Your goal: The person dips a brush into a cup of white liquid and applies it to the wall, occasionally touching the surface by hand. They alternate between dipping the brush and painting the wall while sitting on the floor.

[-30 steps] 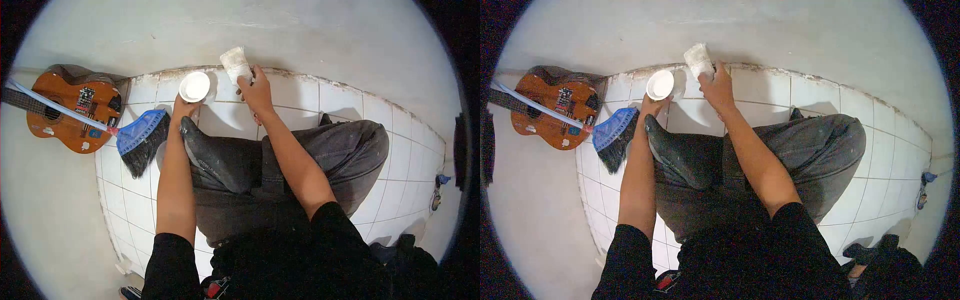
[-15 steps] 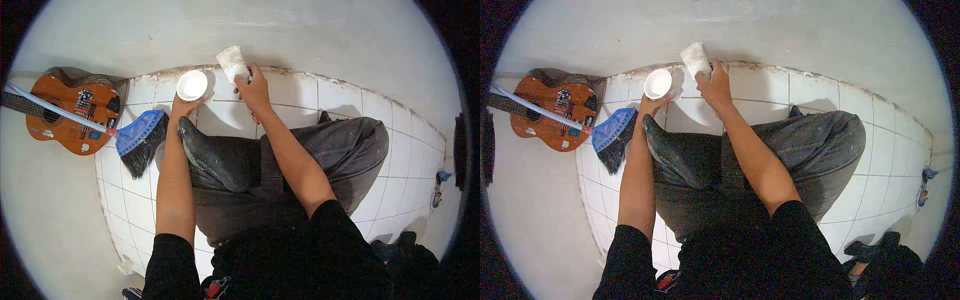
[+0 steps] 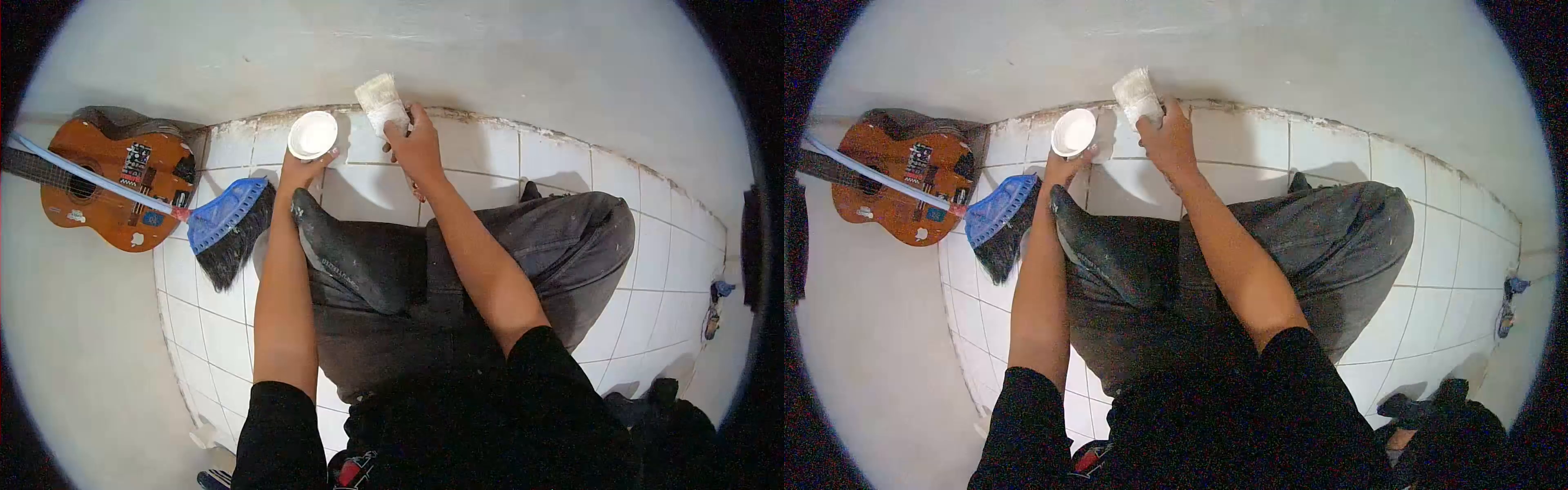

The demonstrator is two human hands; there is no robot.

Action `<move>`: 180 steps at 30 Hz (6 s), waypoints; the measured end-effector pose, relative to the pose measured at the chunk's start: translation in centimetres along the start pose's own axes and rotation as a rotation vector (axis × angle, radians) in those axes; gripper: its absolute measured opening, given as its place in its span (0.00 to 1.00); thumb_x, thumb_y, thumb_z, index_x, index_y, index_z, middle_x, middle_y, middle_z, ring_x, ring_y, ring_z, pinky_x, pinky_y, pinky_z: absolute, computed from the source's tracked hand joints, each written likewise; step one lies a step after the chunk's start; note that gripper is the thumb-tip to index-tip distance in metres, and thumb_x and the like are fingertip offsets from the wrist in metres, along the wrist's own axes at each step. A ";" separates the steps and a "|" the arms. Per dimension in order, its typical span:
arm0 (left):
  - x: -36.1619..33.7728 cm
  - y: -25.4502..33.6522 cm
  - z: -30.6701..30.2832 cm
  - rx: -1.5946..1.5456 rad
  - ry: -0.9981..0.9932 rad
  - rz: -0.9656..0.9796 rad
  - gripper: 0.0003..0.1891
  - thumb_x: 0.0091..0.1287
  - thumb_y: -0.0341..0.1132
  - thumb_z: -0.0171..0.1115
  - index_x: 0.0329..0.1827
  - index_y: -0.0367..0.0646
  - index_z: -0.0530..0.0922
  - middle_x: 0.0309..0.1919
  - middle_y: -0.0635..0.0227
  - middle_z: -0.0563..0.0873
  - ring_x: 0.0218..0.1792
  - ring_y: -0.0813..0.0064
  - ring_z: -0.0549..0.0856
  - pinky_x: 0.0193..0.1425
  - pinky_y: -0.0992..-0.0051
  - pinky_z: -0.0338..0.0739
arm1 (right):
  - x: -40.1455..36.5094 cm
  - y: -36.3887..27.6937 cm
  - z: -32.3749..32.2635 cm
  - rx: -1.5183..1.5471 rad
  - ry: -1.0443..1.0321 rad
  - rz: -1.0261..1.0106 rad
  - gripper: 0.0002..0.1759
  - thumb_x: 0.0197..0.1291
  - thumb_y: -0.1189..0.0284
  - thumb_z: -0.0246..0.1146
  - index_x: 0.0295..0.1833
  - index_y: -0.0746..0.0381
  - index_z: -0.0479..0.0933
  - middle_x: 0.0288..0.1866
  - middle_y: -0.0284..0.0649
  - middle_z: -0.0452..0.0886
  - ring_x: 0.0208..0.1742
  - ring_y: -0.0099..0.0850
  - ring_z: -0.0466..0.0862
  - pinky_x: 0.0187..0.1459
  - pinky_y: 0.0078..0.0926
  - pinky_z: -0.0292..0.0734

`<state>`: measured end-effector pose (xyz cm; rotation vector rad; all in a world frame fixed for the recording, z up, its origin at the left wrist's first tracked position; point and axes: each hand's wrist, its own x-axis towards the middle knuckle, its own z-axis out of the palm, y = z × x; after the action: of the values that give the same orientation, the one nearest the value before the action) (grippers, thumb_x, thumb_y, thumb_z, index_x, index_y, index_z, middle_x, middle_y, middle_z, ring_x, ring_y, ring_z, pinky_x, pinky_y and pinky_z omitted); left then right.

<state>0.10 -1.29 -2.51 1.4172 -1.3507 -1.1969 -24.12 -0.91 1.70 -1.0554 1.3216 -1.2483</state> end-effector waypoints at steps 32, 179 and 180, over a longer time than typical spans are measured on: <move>0.1 -1.3 -0.3 0.118 0.000 0.099 0.36 0.52 0.34 0.80 0.63 0.34 0.72 0.57 0.58 0.82 0.59 0.68 0.80 0.63 0.70 0.75 | 0.0 -0.3 -0.1 -0.019 -0.033 0.047 0.19 0.60 0.72 0.61 0.54 0.70 0.71 0.38 0.44 0.81 0.25 0.25 0.83 0.21 0.24 0.76; -0.6 3.8 0.6 0.292 -0.160 0.198 0.51 0.40 0.44 0.85 0.70 0.44 0.69 0.65 0.58 0.77 0.66 0.61 0.76 0.71 0.63 0.69 | -1.6 -3.2 1.4 -0.253 -0.132 -0.600 0.20 0.62 0.75 0.69 0.55 0.74 0.73 0.40 0.45 0.84 0.38 0.24 0.84 0.34 0.24 0.84; -0.7 4.0 0.7 0.299 -0.162 0.180 0.51 0.40 0.45 0.85 0.70 0.44 0.69 0.65 0.59 0.77 0.65 0.61 0.76 0.71 0.63 0.69 | -1.5 -3.1 1.5 -0.222 -0.147 -0.610 0.20 0.61 0.76 0.69 0.55 0.74 0.74 0.39 0.44 0.84 0.38 0.24 0.84 0.34 0.24 0.84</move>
<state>-1.38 -0.90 1.29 1.3866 -1.7910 -1.0399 -22.60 0.13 4.97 -1.7632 1.0731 -1.4418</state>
